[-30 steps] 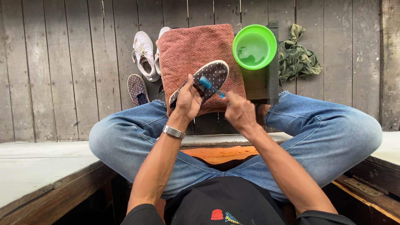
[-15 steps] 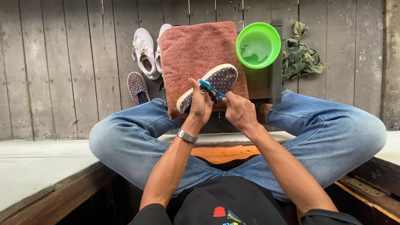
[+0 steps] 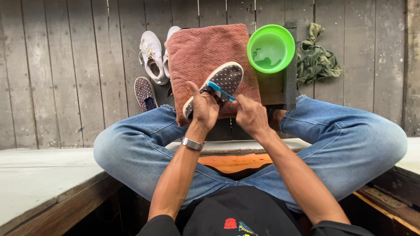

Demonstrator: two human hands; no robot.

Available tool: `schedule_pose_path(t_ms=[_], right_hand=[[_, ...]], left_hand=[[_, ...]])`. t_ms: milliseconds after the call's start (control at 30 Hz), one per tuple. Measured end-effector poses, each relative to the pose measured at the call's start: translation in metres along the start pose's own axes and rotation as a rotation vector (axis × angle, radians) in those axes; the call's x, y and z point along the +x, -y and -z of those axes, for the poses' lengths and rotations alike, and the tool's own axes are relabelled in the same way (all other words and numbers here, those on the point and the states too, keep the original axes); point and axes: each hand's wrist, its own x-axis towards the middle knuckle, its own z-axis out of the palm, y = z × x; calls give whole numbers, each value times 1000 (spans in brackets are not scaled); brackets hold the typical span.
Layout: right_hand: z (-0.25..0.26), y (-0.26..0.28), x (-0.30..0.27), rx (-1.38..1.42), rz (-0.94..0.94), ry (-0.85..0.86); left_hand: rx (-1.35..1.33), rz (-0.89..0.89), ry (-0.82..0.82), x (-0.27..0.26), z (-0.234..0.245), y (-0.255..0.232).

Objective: The person scrubs a dark blue canvas sneaker with white polka dots using a blue toothbrush and water from a green bowl. They repeatedly dip the brush and scrub the upper and sole while the shoe rests on a brown towel.

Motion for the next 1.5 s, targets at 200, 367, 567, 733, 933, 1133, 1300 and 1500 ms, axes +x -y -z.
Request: schedule_pose_path(t_ms=[200, 367, 567, 733, 933, 1133, 1300, 1500], right_hand=[[-2, 8, -2, 20, -6, -4], [14, 3, 12, 72, -62, -95], [18, -1, 18, 92, -45, -93], [8, -8, 9, -38, 73, 3], [-4, -15, 11, -14, 59, -88], [9, -15, 17, 92, 77, -177], [19, -19, 18, 146, -63, -206], [20, -20, 20, 150, -19, -222]], left_hand=[[1, 27, -18, -7, -9, -7], [-68, 1, -14, -43, -53, -38], [-62, 5, 93, -3, 2, -14], [-112, -6, 134, 11, 18, -9], [-218, 31, 134, -5, -8, -27], [-199, 68, 172, -12, -13, -38], [-289, 140, 182, 2, 11, -26], [-324, 145, 212, 0, 6, -30]])
